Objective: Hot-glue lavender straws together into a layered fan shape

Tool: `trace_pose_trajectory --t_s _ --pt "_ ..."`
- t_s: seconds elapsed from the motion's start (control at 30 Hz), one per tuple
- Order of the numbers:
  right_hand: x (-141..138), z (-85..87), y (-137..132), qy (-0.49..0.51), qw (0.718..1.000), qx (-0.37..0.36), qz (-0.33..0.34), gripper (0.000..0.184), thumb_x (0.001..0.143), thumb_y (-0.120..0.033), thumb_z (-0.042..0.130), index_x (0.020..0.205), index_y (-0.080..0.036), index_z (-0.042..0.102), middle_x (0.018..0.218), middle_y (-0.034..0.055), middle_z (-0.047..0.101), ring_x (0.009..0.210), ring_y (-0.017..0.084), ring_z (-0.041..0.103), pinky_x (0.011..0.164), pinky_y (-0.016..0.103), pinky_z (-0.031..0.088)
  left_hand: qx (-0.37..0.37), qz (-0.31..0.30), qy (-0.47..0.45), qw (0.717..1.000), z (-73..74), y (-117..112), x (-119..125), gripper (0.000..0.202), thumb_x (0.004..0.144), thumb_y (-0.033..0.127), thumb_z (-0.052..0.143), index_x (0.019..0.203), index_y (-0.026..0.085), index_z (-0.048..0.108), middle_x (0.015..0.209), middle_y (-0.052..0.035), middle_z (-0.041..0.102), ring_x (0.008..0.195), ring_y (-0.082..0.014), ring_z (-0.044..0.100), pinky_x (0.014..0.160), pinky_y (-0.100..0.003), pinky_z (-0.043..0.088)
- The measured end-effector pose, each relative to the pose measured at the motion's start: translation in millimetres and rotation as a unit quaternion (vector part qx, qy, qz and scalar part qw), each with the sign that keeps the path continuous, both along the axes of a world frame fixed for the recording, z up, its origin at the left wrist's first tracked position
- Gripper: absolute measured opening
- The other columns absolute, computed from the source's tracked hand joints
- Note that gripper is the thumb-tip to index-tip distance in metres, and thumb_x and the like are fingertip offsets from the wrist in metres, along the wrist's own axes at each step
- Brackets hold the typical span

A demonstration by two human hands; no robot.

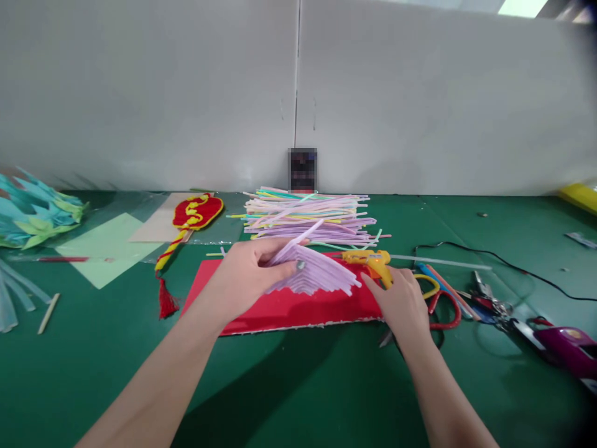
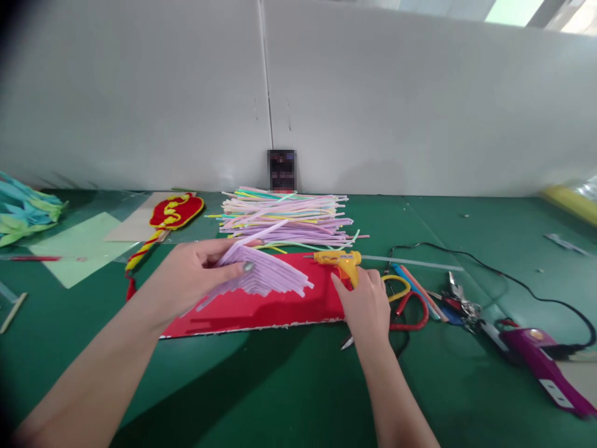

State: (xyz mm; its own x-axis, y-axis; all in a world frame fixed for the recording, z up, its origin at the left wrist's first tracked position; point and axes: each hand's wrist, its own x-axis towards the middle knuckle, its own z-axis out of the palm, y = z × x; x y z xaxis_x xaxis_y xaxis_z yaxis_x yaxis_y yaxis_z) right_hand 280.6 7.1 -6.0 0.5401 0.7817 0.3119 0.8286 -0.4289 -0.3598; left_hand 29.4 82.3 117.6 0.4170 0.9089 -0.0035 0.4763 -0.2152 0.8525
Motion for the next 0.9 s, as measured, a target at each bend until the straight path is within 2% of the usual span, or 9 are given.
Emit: trace_pose_trajectory --t_s 0.1,0.2,0.27,0.33,0.4,0.47,0.57,0.77,0.9 --pt "2.5 -2.0 0.0 0.007 1.000 0.024 0.019 0.055 0.077 -0.062 0.051 0.101 -0.015 0.065 0.094 0.0127 0.058 0.090 0.029 0.056 0.076 0.041 0.045 -0.031 -0.036 -0.012 0.999 -1.2 0.4 0.6 0.027 0.075 0.032 0.066 0.101 0.027 0.071 0.097 0.0003 0.073 0.083 -0.0183 0.067 0.073 -0.025 0.054" --pt "1.7 7.4 0.3 0.015 0.993 0.118 0.022 0.043 0.081 -0.054 0.051 0.094 -0.016 0.067 0.091 0.0115 0.058 0.088 0.027 0.056 0.078 0.042 0.046 -0.059 -0.069 -0.017 0.996 -2.9 0.7 0.7 0.027 0.075 0.031 0.066 0.101 0.028 0.071 0.096 0.0012 0.073 0.084 -0.0184 0.068 0.072 -0.025 0.054" --pt "-2.2 17.4 0.3 0.035 0.979 0.192 0.063 0.031 0.085 -0.044 0.050 0.088 -0.018 0.067 0.087 0.0094 0.060 0.084 0.023 0.058 0.077 0.039 0.048 -0.081 -0.089 -0.010 0.993 -3.6 0.0 1.3 0.028 0.075 0.030 0.066 0.101 0.028 0.071 0.094 0.0017 0.073 0.083 -0.0187 0.068 0.071 -0.025 0.054" --pt "-8.7 26.5 -0.1 0.073 0.960 0.233 0.136 0.023 0.088 -0.035 0.048 0.088 -0.020 0.066 0.087 0.0081 0.063 0.084 0.020 0.060 0.077 0.036 0.049 -0.111 -0.117 -0.007 0.987 -4.5 -1.4 2.6 0.028 0.075 0.029 0.065 0.102 0.027 0.070 0.091 0.0025 0.073 0.082 -0.0183 0.068 0.071 -0.024 0.053" --pt "-16.1 32.5 -0.9 0.111 0.942 0.232 0.215 0.021 0.090 -0.030 0.047 0.096 -0.022 0.066 0.097 0.0076 0.065 0.094 0.020 0.060 0.084 0.036 0.048 -0.146 -0.148 -0.011 0.978 -5.9 -3.0 4.5 0.027 0.077 0.028 0.064 0.103 0.027 0.070 0.089 0.0030 0.073 0.082 -0.0178 0.067 0.070 -0.023 0.052" --pt "-22.4 35.2 -2.3 0.139 0.928 0.202 0.281 0.024 0.090 -0.029 0.047 0.109 -0.024 0.062 0.109 0.0071 0.064 0.105 0.021 0.058 0.092 0.038 0.046 -0.172 -0.169 -0.019 0.970 -7.9 -4.3 6.6 0.028 0.078 0.028 0.063 0.104 0.026 0.069 0.091 0.0028 0.073 0.085 -0.0178 0.067 0.071 -0.023 0.051" --pt "-27.0 35.3 -4.4 0.152 0.914 0.158 0.341 0.030 0.089 -0.031 0.050 0.118 -0.025 0.058 0.115 0.0068 0.064 0.109 0.021 0.057 0.094 0.039 0.046 -0.184 -0.174 -0.017 0.967 -10.9 -4.8 8.8 0.029 0.077 0.028 0.064 0.106 0.025 0.068 0.095 0.0027 0.072 0.089 -0.0180 0.066 0.074 -0.023 0.050" --pt "-27.6 32.6 -4.4 0.154 0.910 0.162 0.350 0.025 0.086 -0.026 0.056 0.109 -0.025 0.062 0.098 0.0042 0.069 0.097 0.020 0.063 0.087 0.037 0.049 -0.177 -0.179 -0.006 0.968 -13.3 -3.7 10.1 0.019 0.078 0.029 0.063 0.095 0.023 0.069 0.091 0.0027 0.073 0.086 -0.0177 0.066 0.071 -0.022 0.049" --pt "-28.7 33.2 -4.2 0.170 0.908 0.183 0.337 0.014 0.085 -0.022 0.058 0.097 -0.024 0.065 0.087 0.0021 0.069 0.086 0.018 0.064 0.080 0.034 0.050 -0.184 -0.172 -0.001 0.968 -13.4 -3.2 10.2 0.025 0.077 0.030 0.063 0.101 0.023 0.066 0.094 0.0020 0.072 0.086 -0.0178 0.066 0.072 -0.024 0.050"
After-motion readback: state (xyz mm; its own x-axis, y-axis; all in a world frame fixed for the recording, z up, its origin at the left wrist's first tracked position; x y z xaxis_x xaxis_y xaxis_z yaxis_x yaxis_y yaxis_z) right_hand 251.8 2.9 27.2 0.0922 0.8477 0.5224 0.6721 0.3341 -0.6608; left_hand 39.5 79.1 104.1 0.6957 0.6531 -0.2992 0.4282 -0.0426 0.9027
